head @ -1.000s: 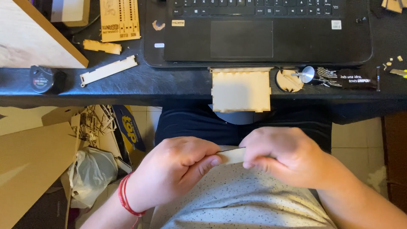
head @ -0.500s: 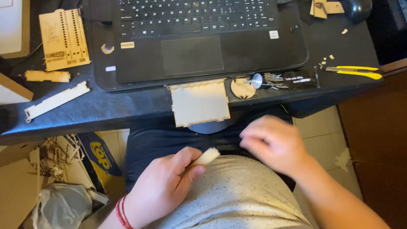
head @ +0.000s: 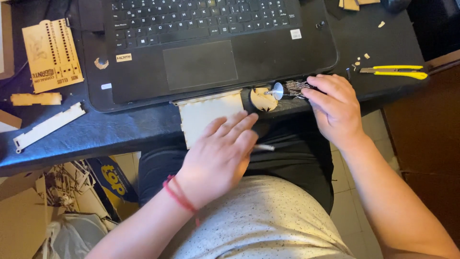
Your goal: The person assembles a small wooden box by hand. They insert side panels into a base, use a small stick to scrape edges, and fit a lid onto the assembled box.
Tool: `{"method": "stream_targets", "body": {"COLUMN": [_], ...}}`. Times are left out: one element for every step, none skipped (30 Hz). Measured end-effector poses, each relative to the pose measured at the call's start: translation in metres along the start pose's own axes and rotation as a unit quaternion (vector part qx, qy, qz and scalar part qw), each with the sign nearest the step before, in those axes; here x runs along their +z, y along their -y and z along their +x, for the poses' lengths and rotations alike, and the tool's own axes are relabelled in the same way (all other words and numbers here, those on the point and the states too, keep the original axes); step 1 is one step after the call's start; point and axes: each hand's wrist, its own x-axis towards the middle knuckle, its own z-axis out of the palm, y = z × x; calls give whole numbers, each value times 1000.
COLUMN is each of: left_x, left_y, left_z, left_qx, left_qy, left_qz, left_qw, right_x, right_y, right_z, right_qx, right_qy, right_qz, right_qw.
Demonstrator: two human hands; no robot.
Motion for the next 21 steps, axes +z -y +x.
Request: {"method": "stream_targets", "body": {"left_x": [6,13,19,17,16,15,13,10,7,11,14,18,18,19,19,18,16,14,15,15,15], "left_y": [1,2,4,3,3,2,1,1,1,3,5,7,7,7,6,6,5,4,4,3,4], "left_z": [4,8,13,15,17,18,20,21,21,22,22,22,22,23,24,24,24,25,25,25,24], "left_qx": [-1,1,3,5,1,-5,-5,3,11,7,3,-1,-5,-5,-6,-4,-1,1,2,-2,-7], "left_qy": [2,0,-2,-1,-13,-27,-25,-40,-55,-56,-42,-29,-30,-35,-41,-42,-49,-57,-59,-58,-58], "left_qz": [0,27,55,54,60,66,64,71,77,77,81,85,85,75,65,65,71,77,76,67,57], "left_qw": [1000,1000,998,999,998,997,998,997,995,995,996,996,996,997,997,997,996,995,995,996,997], "right_x": [0,-1,-2,-1,-1,0,0,1,2,3,3,4,5,5,5,4,4,3,1,0,-1], "right_y": [-1,-2,-4,-5,-7,-8,-7,-7,-6,-4,-2,0,-2,-3,-5,-3,-1,0,2,3,5], "right_z": [-1,-2,-2,-4,-6,-8,-9,-9,-9,-10,-11,-12,-14,-18,-21,-20,-20,-18,-17,-15,-14], "right_qx": [1,2,3,6,7,8,10,10,10,9,24,39,37,47,58,59,60,60,60,54,49], "right_qy": [0,5,10,9,4,0,2,-4,-9,-7,-15,-24,-23,-14,-4,-5,-6,-7,-7,1,9], "right_qz": [1,2,3,1,-2,-5,-6,-12,-18,-15,-27,-38,-36,-39,-42,-44,-45,-46,-48,-49,-50], "right_qw": [1000,1000,1000,1000,1000,1000,1000,1000,1000,1000,999,998,998,998,997,997,997,997,997,997,998]}}
